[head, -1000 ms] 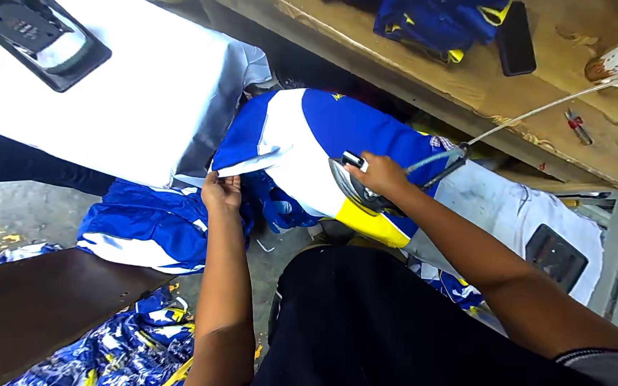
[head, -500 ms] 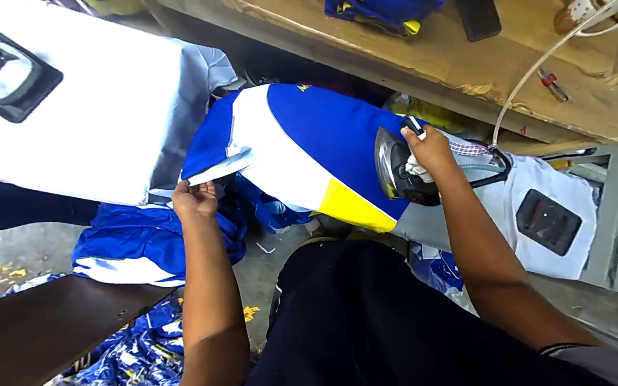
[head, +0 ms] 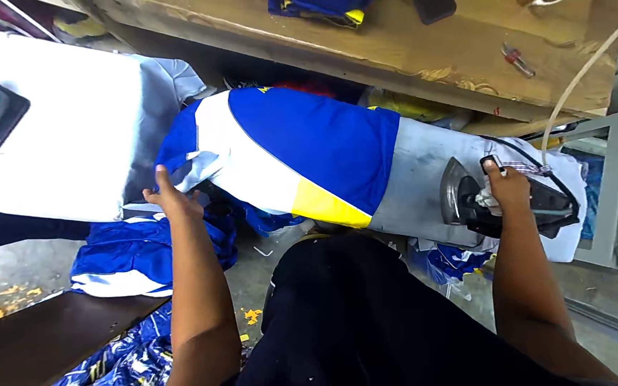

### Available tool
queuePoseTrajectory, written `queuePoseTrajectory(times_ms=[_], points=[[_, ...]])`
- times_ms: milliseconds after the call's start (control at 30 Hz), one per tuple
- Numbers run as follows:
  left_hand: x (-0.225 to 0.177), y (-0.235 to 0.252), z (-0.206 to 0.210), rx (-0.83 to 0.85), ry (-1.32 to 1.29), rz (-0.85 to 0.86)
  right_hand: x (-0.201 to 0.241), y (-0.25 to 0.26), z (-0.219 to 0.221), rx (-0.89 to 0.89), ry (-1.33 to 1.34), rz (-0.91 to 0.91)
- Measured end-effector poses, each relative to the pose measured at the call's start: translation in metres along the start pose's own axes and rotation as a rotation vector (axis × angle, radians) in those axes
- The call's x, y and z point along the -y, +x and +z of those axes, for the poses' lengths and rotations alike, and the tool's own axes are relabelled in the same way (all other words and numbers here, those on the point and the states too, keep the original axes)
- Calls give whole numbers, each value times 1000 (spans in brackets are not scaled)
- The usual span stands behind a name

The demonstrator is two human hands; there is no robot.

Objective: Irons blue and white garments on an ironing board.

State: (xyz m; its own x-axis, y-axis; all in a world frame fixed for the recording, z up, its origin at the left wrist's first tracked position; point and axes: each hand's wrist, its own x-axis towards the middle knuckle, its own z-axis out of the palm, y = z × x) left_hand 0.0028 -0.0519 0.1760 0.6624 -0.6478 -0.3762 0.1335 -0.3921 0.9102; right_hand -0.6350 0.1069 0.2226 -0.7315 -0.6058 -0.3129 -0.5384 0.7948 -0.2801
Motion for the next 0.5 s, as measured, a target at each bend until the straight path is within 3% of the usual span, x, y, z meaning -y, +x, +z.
queuePoseTrajectory(times_ms=[100,233,400,500], points=[[2,-1,17,36,52,-34,7,5,-8,-49,-106,-7],[5,7,24,109,66,-28,70,-16,13,-211,-104,-266],[-5,11,26,80,-57,29,165,-14,105,83,76,-325],[-16,16,16,84,-111,109,197,-2,135,133,134,-270]])
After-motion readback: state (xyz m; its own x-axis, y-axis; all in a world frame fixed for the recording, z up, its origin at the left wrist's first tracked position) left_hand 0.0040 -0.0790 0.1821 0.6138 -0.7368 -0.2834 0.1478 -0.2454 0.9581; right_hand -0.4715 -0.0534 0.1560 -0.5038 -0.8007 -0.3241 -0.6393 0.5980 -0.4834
